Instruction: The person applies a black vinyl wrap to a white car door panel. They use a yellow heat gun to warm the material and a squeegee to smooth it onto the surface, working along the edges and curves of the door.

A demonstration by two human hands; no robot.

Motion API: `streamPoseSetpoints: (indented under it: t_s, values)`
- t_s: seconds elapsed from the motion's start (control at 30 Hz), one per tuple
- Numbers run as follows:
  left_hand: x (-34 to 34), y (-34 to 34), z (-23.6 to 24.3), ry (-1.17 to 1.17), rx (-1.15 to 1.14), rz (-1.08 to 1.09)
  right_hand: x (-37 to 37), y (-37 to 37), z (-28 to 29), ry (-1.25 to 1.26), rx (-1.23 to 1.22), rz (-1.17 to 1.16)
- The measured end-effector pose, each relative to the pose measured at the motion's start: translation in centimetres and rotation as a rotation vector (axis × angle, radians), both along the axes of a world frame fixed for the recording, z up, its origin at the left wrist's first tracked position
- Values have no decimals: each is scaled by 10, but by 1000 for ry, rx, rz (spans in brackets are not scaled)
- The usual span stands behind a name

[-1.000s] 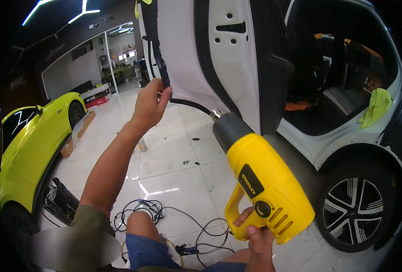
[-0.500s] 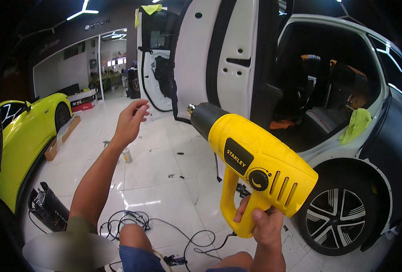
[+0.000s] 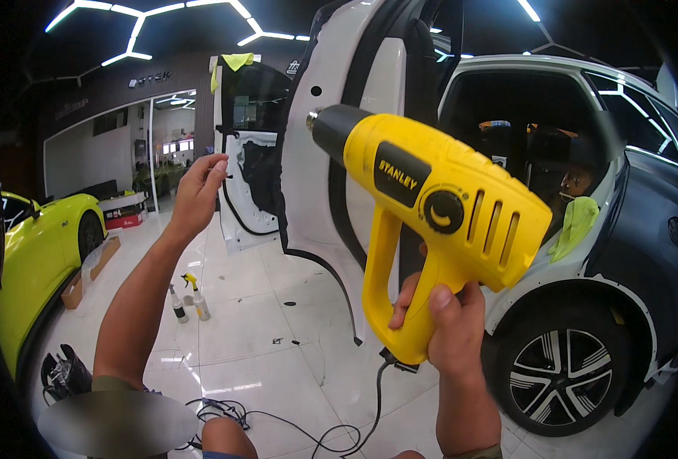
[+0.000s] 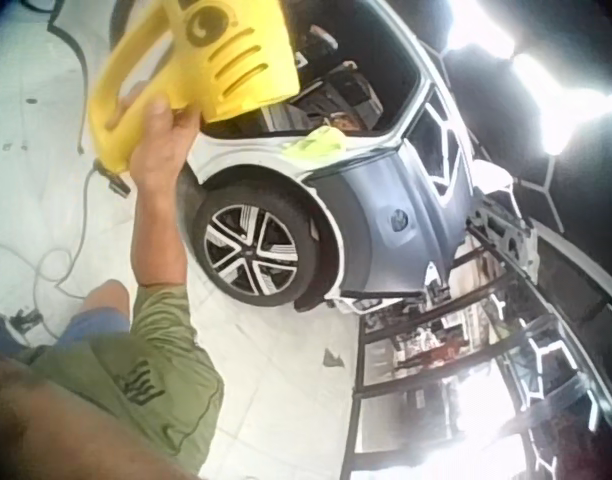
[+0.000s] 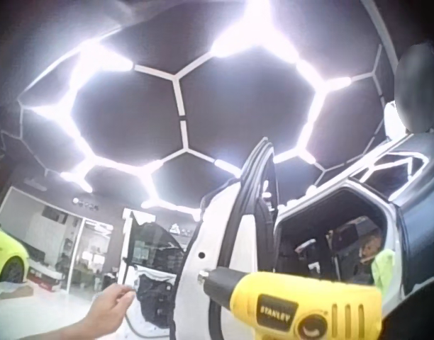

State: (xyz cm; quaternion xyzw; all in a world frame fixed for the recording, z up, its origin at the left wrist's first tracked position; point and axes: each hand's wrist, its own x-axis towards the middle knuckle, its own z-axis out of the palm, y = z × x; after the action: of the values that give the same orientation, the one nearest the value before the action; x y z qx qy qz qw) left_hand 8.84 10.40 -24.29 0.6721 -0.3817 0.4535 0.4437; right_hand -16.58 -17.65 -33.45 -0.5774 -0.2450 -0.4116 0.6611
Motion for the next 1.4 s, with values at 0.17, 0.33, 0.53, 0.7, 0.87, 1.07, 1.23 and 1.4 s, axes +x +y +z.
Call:
streamPoseSetpoints:
  t_s: [0.17, 0.33, 0.53, 0.7, 0.87, 1.07, 1.23, 1.4]
  values:
    - [-9, -23, 30, 105, -19, -173, 3, -1, 5, -30, 29, 46]
    - [-16, -40, 43, 211, -126, -271, 3, -6, -17, 97, 7, 83]
    - [-12, -50, 48, 248, -235, -241, 8, -7, -33, 142, -1, 112]
    - [-8, -44, 42, 250, -222, -220, 9, -10, -43, 178, 8, 201]
    - [-6, -43, 18, 303, -143, -276, 6, -9, -43, 181, 29, 163]
    - [-5, -44, 0, 263, -265, -274, 4, -10, -47, 168, 44, 163]
    - [2, -38, -8, 233, -212, -292, 4, -10, -58, 171, 48, 143]
    - [-4, -53, -20, 124, 31, -238, 3, -15, -70, 175, 60, 96]
